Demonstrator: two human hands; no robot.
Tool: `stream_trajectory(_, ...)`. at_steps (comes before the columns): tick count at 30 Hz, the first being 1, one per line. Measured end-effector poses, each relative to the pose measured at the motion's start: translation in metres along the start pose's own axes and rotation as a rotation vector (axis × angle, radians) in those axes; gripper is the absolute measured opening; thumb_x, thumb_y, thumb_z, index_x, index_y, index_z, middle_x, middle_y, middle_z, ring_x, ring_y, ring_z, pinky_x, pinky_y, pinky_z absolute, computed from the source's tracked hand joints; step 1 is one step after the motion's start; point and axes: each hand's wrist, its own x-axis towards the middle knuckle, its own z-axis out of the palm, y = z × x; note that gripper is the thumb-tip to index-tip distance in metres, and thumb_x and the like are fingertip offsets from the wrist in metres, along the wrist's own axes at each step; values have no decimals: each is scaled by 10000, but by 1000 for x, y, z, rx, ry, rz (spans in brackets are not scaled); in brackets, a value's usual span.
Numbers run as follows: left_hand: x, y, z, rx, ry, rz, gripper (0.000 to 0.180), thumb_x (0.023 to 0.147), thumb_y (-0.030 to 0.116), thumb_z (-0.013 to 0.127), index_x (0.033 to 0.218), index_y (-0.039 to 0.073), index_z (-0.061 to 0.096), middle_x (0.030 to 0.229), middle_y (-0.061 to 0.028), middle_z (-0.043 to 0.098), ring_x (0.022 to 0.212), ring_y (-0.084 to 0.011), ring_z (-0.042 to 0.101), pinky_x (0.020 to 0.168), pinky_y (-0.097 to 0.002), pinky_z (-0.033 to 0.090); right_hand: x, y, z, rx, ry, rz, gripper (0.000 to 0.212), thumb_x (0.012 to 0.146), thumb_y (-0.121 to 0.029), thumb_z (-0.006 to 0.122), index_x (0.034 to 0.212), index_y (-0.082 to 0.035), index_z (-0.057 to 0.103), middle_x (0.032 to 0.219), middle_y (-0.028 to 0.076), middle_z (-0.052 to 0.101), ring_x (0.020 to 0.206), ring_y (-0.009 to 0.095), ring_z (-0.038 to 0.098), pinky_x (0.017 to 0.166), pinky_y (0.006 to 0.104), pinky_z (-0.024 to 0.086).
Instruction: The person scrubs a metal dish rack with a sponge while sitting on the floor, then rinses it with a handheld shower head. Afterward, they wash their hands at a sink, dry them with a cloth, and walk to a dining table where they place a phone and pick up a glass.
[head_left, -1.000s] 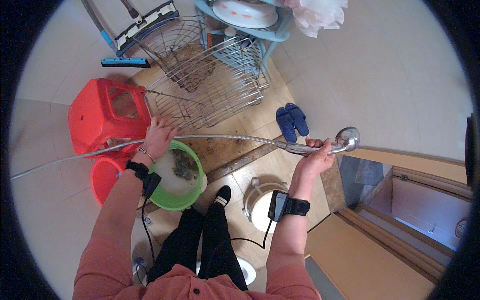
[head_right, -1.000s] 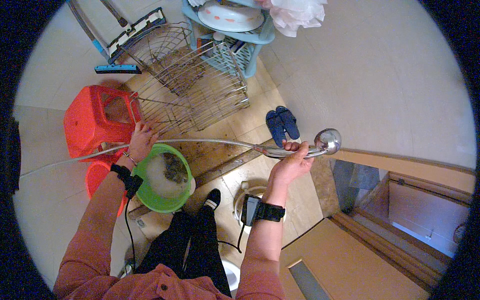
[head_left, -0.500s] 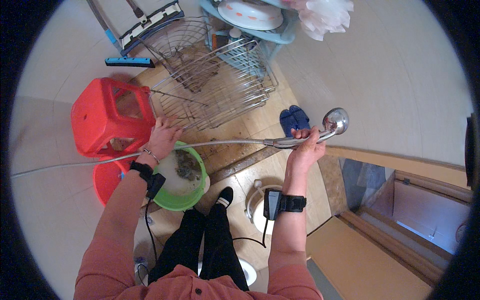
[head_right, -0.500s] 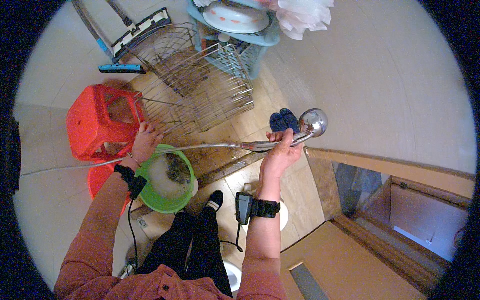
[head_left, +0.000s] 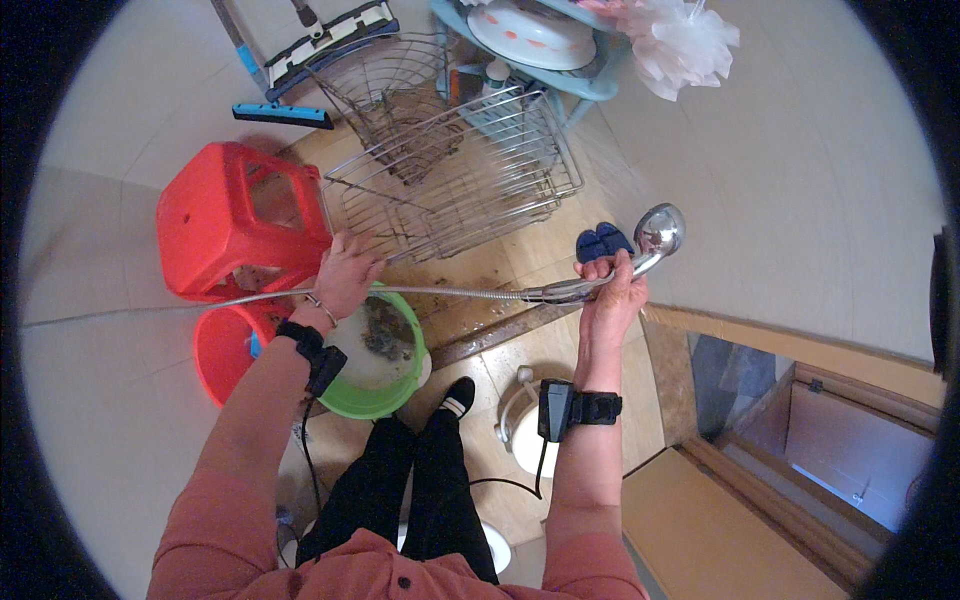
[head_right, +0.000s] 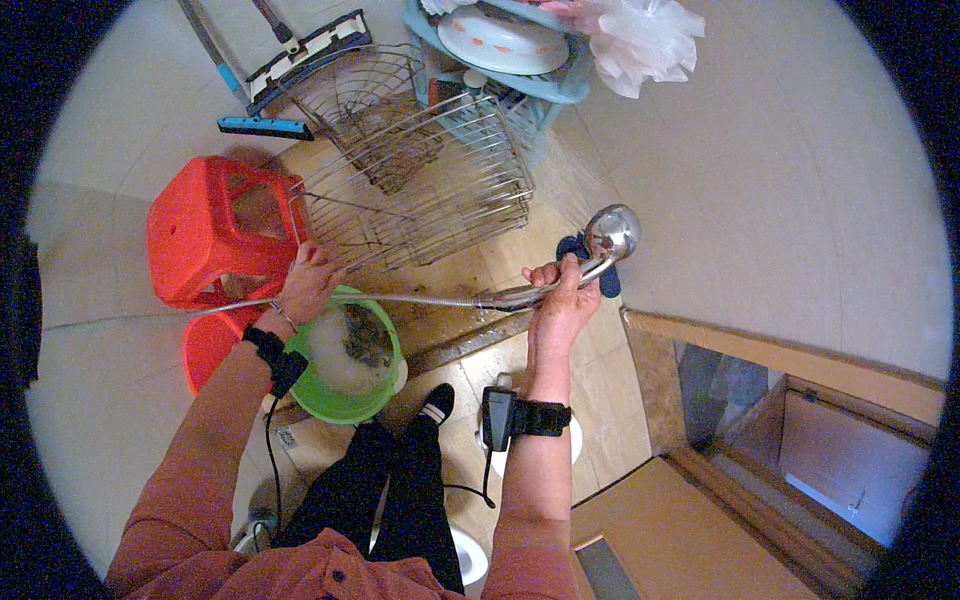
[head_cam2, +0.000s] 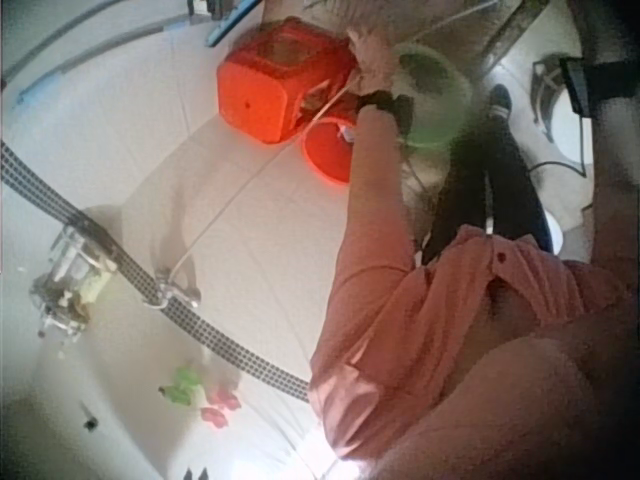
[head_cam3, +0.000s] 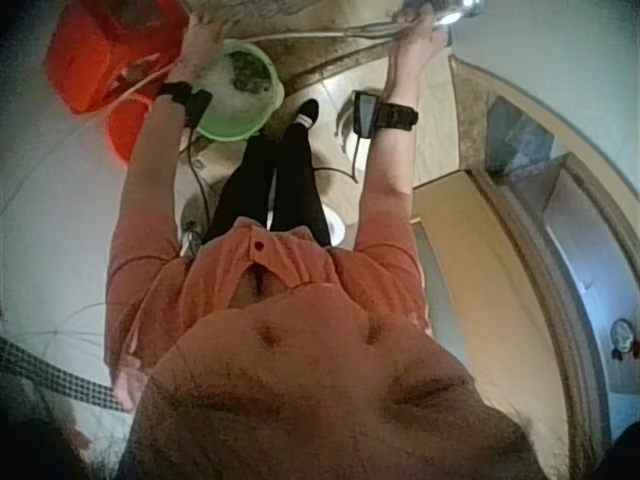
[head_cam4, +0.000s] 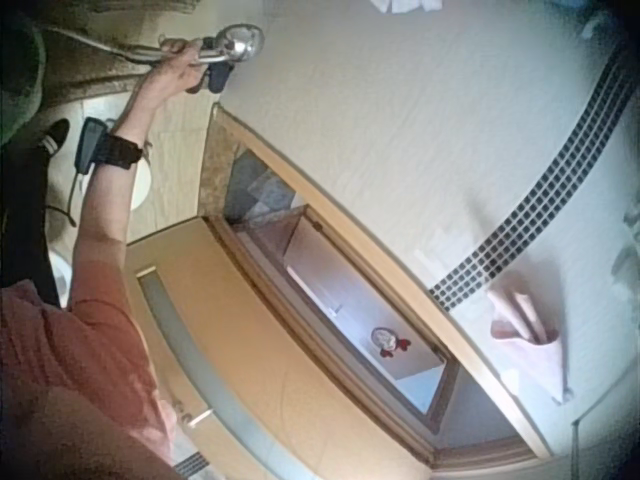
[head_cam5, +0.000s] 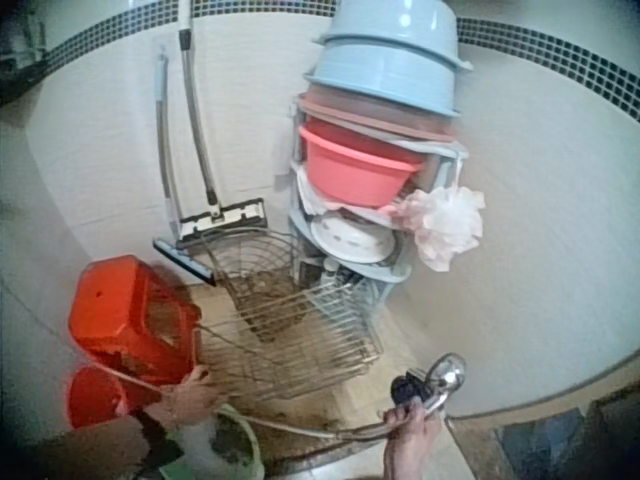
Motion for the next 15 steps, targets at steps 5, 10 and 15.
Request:
stream_trajectory(5, 3, -2, -1, -23, -40, -16, 269, 892, 256, 484, 1033, 68, 615, 1209, -135, 499, 1138, -370, 369, 1000, -440, 312, 0, 2, -2, -33, 151, -27, 177, 895, -157, 516, 782, -72, 412, 613, 25, 410, 532, 148, 447, 580, 371, 506)
stream_trajectory(10, 1, -5, 3, 9, -32, -24, 245, 882, 246, 503, 1036, 99, 624, 1245, -102, 487, 1162, -352, 364, 980, -451, 333, -1, -16, -6, 24, 186, -186, 208, 887, -135, 512, 735, -68, 388, 597, 25, 399, 522, 131, 409, 592, 372, 494)
stream_trajectory(15, 0, -10, 7, 23, 6, -19, 231, 864, 271, 529, 1012, 138, 646, 1268, -59, 476, 1185, -331, 358, 914, -472, 401, -3, -31, 0, 24, 166, -259, 218, 894, -140, 496, 726, -67, 377, 597, 27, 393, 531, 134, 408, 601, 377, 494)
